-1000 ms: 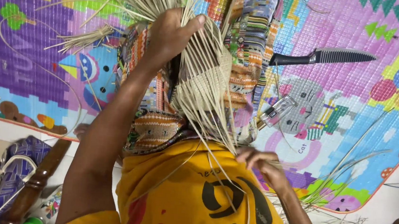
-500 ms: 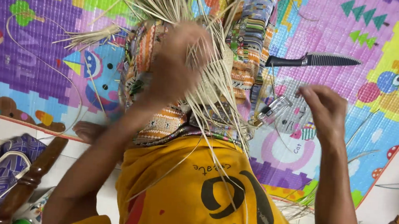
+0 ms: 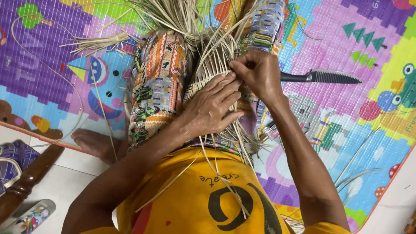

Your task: Weaving dried straw fibers together to create a circular brim pattern for a hat.

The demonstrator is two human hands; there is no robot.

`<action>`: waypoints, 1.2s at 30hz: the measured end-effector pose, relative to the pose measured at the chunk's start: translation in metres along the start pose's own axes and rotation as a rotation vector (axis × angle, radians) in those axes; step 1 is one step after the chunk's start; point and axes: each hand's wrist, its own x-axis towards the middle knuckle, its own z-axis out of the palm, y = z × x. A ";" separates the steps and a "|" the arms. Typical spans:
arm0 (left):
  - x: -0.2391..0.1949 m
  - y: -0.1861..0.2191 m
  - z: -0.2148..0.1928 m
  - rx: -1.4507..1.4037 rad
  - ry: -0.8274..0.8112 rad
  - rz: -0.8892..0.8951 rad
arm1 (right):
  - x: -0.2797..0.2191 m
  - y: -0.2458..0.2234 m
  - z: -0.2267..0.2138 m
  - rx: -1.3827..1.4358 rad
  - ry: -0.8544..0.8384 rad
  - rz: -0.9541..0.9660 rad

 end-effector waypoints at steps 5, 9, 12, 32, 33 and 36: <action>0.001 -0.013 0.020 0.077 -0.003 0.044 | -0.005 0.030 0.016 -0.039 0.074 -0.137; 0.004 -0.016 0.012 0.093 0.017 0.073 | -0.008 0.031 0.006 0.574 -0.005 0.062; 0.002 -0.028 0.019 0.010 -0.013 -0.039 | -0.011 0.036 0.010 0.914 -0.035 0.146; -0.035 0.004 -0.065 -0.527 0.534 -0.454 | -0.002 -0.050 -0.093 0.566 0.238 -0.091; -0.054 -0.002 -0.080 -0.826 0.699 -0.579 | -0.001 -0.033 -0.070 0.424 0.150 -0.010; -0.093 0.003 -0.100 -1.101 0.267 -0.947 | -0.015 0.000 -0.015 0.163 0.027 0.250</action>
